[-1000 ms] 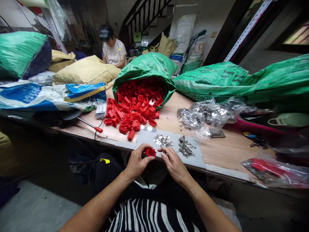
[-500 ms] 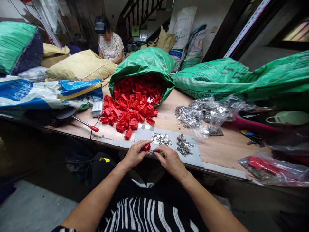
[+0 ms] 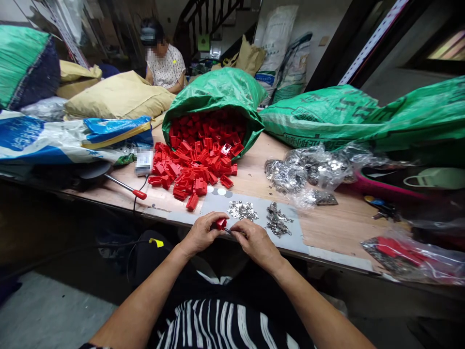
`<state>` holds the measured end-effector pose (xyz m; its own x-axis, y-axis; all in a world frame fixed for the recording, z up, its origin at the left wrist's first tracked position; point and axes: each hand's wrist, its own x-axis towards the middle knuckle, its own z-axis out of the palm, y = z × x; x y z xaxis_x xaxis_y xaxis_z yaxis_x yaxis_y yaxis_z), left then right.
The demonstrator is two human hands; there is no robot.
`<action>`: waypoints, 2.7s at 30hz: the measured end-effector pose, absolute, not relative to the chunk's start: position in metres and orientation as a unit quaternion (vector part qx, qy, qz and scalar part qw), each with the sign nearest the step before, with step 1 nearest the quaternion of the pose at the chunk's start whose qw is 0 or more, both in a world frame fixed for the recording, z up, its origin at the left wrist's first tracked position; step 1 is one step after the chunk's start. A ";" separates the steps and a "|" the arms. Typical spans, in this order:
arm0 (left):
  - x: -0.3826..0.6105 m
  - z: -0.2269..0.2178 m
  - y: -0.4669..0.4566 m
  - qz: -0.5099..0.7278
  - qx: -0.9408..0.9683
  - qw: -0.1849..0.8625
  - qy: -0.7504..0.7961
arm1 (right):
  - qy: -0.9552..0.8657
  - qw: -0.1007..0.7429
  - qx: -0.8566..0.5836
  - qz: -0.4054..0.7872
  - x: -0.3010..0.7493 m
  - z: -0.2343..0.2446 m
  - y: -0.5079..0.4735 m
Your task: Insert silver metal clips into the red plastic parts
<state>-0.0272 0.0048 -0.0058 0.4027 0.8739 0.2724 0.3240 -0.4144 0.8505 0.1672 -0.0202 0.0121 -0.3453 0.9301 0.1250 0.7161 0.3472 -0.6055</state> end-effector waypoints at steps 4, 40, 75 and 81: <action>-0.028 -0.007 0.004 0.377 0.747 0.371 0.402 | -0.785 0.237 -0.513 0.253 0.170 0.013 -0.018; -0.027 -0.003 0.003 0.381 0.703 0.424 0.426 | -0.759 0.221 -0.553 0.261 0.161 0.015 -0.026; -0.022 0.007 -0.016 0.490 0.575 0.483 0.444 | -0.779 0.276 -0.517 0.222 0.164 0.023 -0.031; -0.015 0.025 -0.042 0.513 0.234 0.767 0.307 | -0.747 0.301 -0.464 0.368 0.175 0.042 -0.048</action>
<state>-0.0147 -0.0418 0.0246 0.2848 0.9306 -0.2298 -0.6439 0.3633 0.6734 0.1750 -0.0479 0.0424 -0.3878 0.9154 0.1079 0.4716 0.2976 -0.8301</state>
